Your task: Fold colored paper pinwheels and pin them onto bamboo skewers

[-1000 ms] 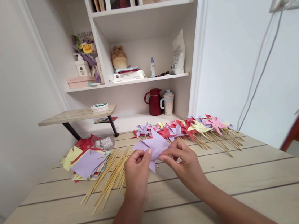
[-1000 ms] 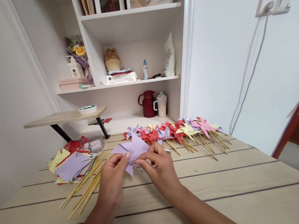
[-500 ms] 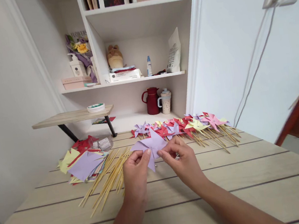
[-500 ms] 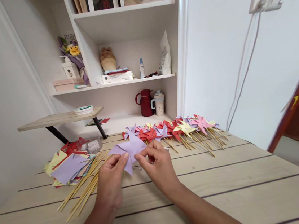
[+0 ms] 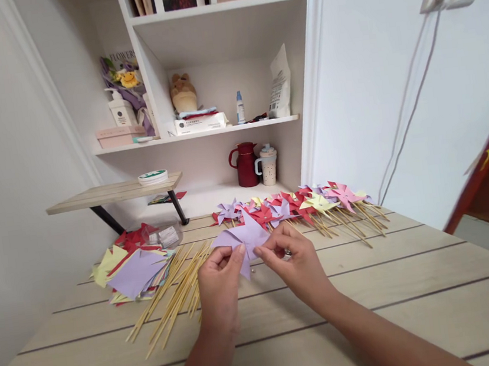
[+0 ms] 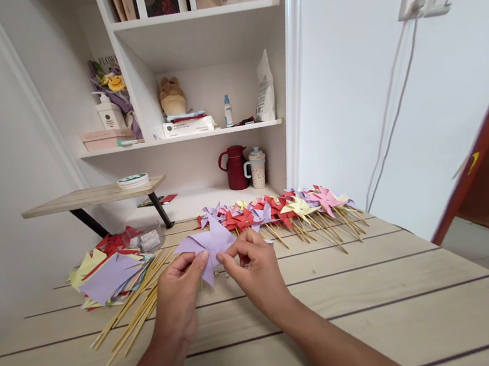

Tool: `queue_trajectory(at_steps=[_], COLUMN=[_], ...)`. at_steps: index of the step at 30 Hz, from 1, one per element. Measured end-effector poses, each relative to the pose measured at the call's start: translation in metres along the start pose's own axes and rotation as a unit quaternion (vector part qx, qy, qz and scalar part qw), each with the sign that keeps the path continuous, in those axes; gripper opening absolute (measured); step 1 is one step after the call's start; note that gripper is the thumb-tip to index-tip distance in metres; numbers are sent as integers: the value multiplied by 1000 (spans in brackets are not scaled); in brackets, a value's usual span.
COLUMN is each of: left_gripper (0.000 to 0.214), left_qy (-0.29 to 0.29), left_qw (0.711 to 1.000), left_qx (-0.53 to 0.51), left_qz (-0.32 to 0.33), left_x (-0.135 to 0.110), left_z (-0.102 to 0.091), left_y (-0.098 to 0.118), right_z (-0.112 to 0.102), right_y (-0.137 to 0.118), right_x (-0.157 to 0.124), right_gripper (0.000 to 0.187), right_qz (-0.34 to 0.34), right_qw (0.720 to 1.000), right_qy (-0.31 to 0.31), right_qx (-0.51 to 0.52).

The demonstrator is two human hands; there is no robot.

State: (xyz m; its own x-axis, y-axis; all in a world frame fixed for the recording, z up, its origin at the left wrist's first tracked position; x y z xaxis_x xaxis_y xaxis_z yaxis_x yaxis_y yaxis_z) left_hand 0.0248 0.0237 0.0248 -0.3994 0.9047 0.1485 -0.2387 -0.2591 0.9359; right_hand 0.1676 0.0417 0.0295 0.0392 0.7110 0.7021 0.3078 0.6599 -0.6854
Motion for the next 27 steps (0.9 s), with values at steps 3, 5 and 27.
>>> queue_trajectory(at_steps=[3,5,27], left_gripper=[22,21,9], left_qy=[-6,-7,14], left_qw=[1000,1000,710], left_qx=[7,15,401], left_qz=[6,9,578], left_x=[0,1,1], left_z=[0,-1,-6], left_y=[0,-1,0], right_z=[0,1,-12], right_y=[0,0,1], right_x=[-1,-1,4], right_gripper=[23,23,48], right_qz=[-8,-13,-135], right_qw=[1000,1000,977], right_qy=[2,1,-33], right_qx=[1,2,-163])
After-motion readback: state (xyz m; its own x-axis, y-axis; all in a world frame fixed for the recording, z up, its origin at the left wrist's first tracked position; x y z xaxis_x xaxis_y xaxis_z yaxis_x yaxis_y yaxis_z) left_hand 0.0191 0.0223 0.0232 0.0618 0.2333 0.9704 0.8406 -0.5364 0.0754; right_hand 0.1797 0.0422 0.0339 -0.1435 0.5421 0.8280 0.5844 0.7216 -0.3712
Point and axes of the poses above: each hand's wrist, its own x-axis towards the middle knuckle, its own z-axis out of the palm, y = z × x, the point moved 1 cm from there along x, towards the middle knuckle, and after that the axes turned 4 degrees about y, right-handed, at the moved point
